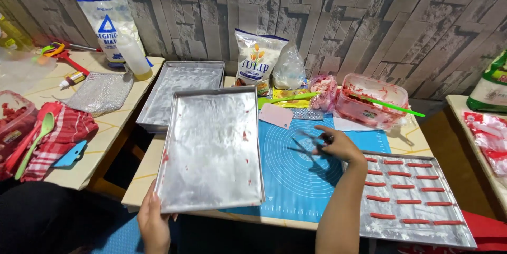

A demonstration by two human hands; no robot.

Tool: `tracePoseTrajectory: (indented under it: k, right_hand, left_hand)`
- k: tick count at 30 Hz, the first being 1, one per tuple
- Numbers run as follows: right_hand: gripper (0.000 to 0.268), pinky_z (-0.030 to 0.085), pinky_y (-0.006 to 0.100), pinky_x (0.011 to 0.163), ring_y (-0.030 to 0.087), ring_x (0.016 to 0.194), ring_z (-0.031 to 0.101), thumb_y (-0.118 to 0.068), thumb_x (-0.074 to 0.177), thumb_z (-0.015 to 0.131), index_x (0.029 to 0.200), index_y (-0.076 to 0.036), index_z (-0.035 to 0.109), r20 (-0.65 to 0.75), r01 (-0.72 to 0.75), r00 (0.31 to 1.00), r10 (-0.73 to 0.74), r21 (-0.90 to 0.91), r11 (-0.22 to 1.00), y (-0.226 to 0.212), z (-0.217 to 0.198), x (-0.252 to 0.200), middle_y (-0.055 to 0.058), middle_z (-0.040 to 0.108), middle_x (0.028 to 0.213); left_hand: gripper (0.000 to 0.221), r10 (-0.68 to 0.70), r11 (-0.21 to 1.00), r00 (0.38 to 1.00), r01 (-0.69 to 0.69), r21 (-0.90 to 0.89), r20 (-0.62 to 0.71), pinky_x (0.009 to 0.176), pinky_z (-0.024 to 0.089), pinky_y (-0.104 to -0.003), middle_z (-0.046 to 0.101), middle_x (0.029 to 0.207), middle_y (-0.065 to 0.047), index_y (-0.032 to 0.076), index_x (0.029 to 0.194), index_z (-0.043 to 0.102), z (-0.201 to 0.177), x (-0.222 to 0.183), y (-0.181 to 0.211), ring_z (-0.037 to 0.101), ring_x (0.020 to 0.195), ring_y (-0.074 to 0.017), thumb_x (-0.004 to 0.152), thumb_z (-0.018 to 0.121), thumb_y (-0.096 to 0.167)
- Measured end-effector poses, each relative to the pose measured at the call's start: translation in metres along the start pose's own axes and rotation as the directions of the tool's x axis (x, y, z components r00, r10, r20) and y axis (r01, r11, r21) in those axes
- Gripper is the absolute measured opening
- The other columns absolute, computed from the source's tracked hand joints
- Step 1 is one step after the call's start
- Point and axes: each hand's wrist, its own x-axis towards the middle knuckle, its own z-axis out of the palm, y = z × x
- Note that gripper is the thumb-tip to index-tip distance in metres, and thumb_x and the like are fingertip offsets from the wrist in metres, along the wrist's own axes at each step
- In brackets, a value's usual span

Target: Filling a piping bag with red dough and using a scraper to prepare baking trays.

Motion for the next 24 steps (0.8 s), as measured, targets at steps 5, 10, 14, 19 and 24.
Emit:
tracePoseTrajectory:
  k: [5, 10, 14, 19, 24]
  right_hand:
    - [0.051, 0.063, 0.036, 0.067, 0.028, 0.072, 0.074, -0.008, 0.083, 0.084, 0.13, 0.002, 0.068, -0.323, -0.024, 0.93, 0.173, 0.418, 0.908, -0.043, -0.004, -0.003, 0.022, 0.078, 0.101]
    - [0.022, 0.057, 0.031, 0.062, 0.02, 0.059, 0.068, -0.017, 0.089, 0.081, 0.108, -0.005, 0.082, -0.364, -0.017, 0.93, 0.05, 0.095, 0.995, -0.052, -0.005, 0.036, 0.013, 0.078, 0.088]
    - [0.027, 0.057, 0.052, 0.074, 0.038, 0.099, 0.069, -0.03, 0.09, 0.074, 0.101, -0.006, 0.076, -0.544, -0.235, 0.838, -0.043, -0.431, 0.871, -0.005, 0.003, 0.141, 0.016, 0.075, 0.101]
    - [0.028, 0.059, 0.048, 0.08, 0.037, 0.105, 0.072, -0.021, 0.1, 0.057, 0.122, -0.007, 0.067, -0.489, -0.264, 0.871, -0.049, -0.551, 0.792, -0.015, 0.003, 0.173, 0.016, 0.073, 0.116]
    - [0.03, 0.061, 0.046, 0.084, 0.033, 0.111, 0.071, -0.014, 0.101, 0.052, 0.128, -0.01, 0.065, -0.397, -0.284, 0.918, 0.001, -0.657, 0.698, -0.021, 0.009, 0.188, 0.011, 0.072, 0.124]
  left_hand:
    - [0.053, -0.004, 1.0, 0.997, 0.002, -0.02, -0.082, 0.034, 0.032, -0.036, 0.061, 0.095, -0.026, -0.001, 0.149, 0.054, -0.03, 0.005, -0.043, 0.042, 0.046, -0.0248, 0.104, 0.047, 0.027]
    - [0.05, -0.012, 1.0, 0.994, 0.012, -0.006, -0.106, 0.033, 0.039, -0.032, 0.068, 0.111, -0.024, 0.005, 0.144, 0.059, -0.029, -0.002, -0.069, 0.053, 0.051, -0.0257, 0.101, 0.051, 0.03]
    - [0.053, 0.112, 0.989, 0.994, -0.11, 0.098, -0.019, 0.035, 0.045, -0.029, 0.073, 0.086, -0.019, 0.006, 0.146, 0.059, -0.029, -0.015, -0.07, 0.055, 0.041, -0.0205, 0.102, 0.047, 0.034]
    - [0.069, 0.279, 0.93, 0.937, -0.318, 0.184, 0.211, 0.095, 0.047, -0.029, 0.064, 0.138, -0.021, -0.003, 0.146, 0.054, -0.099, 0.036, -0.186, 0.063, 0.118, -0.0237, 0.098, 0.042, 0.046]
    - [0.064, 0.264, 0.92, 0.94, -0.312, 0.236, 0.216, 0.107, 0.042, -0.029, 0.064, 0.142, -0.017, 0.0, 0.143, 0.058, -0.097, 0.021, -0.188, 0.06, 0.128, -0.0216, 0.099, 0.041, 0.043]
